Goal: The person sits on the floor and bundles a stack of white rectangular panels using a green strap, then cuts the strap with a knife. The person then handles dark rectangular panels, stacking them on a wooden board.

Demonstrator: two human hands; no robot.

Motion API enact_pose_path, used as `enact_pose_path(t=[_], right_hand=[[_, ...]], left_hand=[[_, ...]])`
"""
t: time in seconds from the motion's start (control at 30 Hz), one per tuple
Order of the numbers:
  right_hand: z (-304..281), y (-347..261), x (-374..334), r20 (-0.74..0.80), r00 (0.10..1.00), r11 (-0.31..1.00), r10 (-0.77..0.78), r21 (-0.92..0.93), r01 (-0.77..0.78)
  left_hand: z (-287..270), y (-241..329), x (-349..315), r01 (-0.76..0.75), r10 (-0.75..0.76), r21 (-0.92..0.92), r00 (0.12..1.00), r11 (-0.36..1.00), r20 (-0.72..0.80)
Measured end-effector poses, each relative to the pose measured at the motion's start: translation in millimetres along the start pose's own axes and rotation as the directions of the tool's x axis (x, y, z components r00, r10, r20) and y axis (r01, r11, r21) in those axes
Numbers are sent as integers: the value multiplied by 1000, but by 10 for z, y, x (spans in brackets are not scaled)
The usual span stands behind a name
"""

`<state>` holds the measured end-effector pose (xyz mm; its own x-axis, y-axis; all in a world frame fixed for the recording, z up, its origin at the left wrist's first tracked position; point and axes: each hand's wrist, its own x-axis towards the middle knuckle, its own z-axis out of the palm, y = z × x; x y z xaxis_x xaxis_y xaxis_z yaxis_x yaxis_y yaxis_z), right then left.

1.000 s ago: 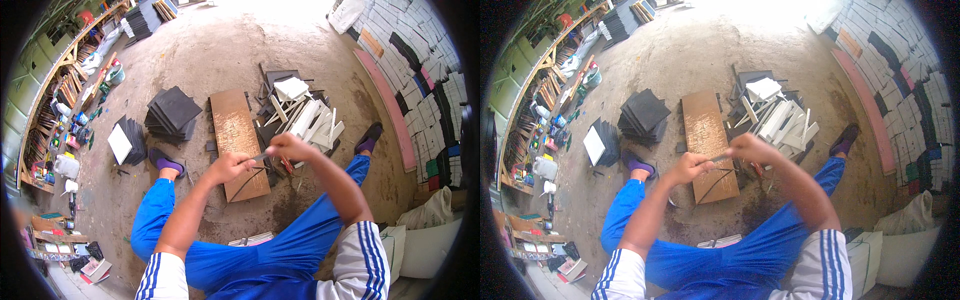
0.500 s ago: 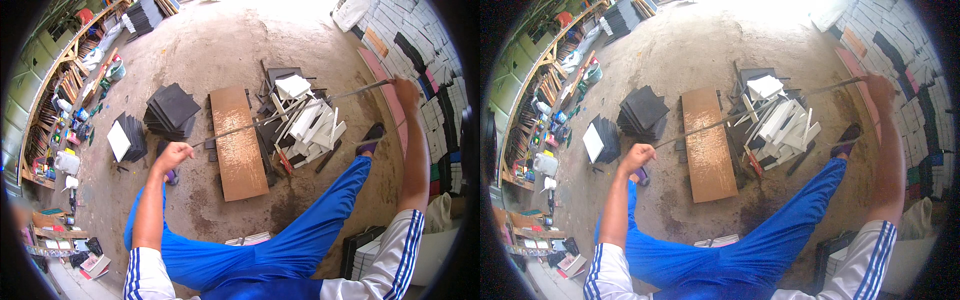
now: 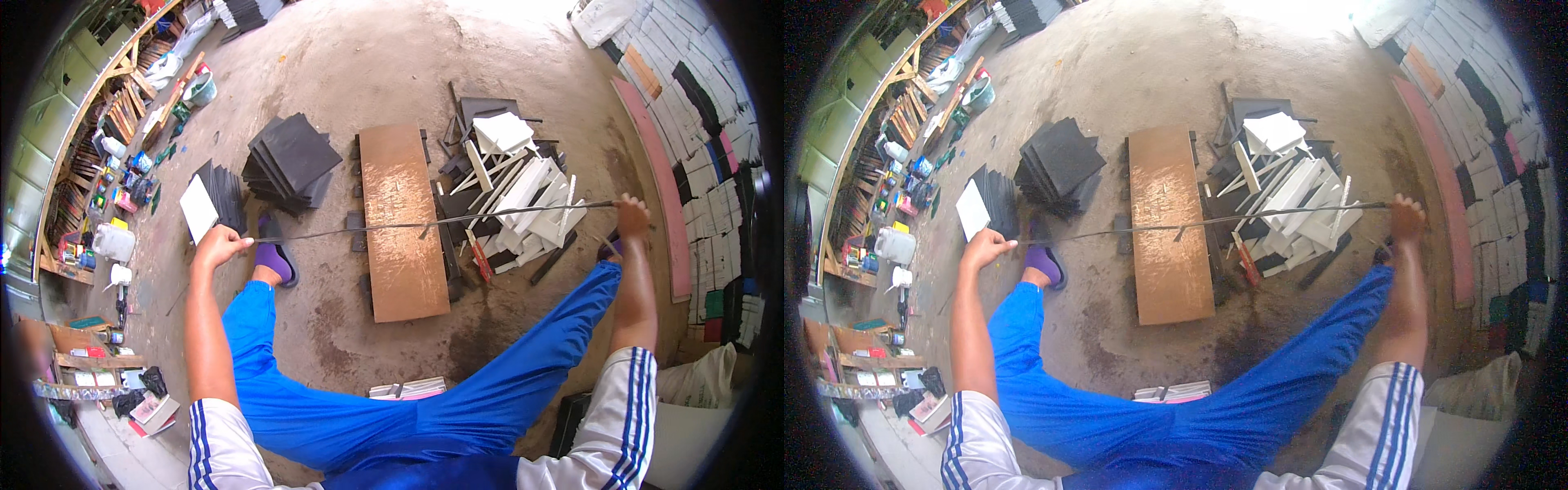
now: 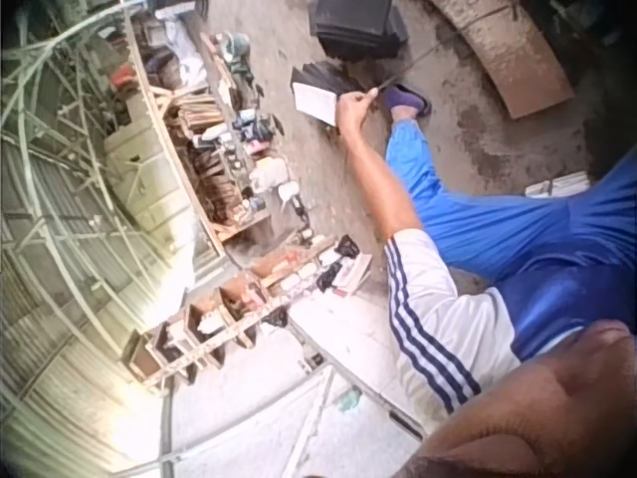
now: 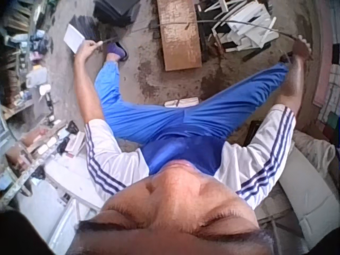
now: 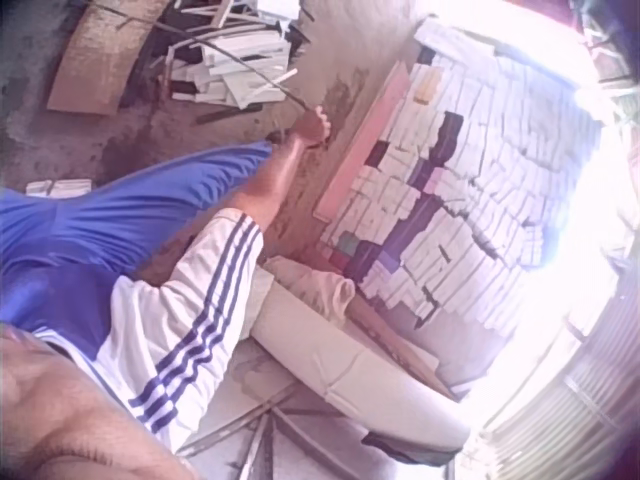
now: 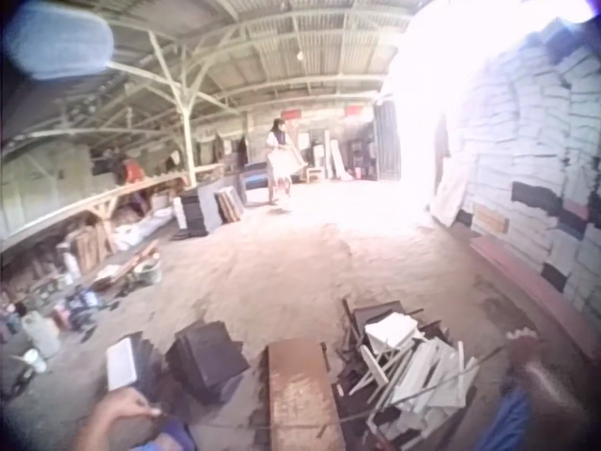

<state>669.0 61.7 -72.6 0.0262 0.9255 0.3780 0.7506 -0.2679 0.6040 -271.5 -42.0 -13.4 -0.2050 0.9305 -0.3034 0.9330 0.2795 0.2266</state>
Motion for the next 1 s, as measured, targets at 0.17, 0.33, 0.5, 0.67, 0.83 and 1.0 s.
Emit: enact_pose_path(t=[0.17,0.33,0.5,0.67,0.83,1.0], right_hand=[[89,-1263,-599,179,981,966,-72,257,24],[-44,-2078,-1105,249,958,924,-140,380,36],[-367,-2764,-1401,-133,987,819,-96,552,154],[-1504,-3752,-1362,19,775,466,-631,808,360],[-1830,-4717,-1434,39,649,401,-760,814,420],[-1826,-4876,-1439,62,657,410,-751,824,391]], left_hand=[[453,-262,31,276,-284,331,959,902,-26],[952,-483,95,354,-373,419,927,836,-38],[1510,-139,127,107,5,465,972,879,-233],[2434,684,290,-379,391,325,920,867,31],[3235,1319,302,-445,426,200,895,873,132],[3394,1382,278,-440,441,168,897,882,33]])
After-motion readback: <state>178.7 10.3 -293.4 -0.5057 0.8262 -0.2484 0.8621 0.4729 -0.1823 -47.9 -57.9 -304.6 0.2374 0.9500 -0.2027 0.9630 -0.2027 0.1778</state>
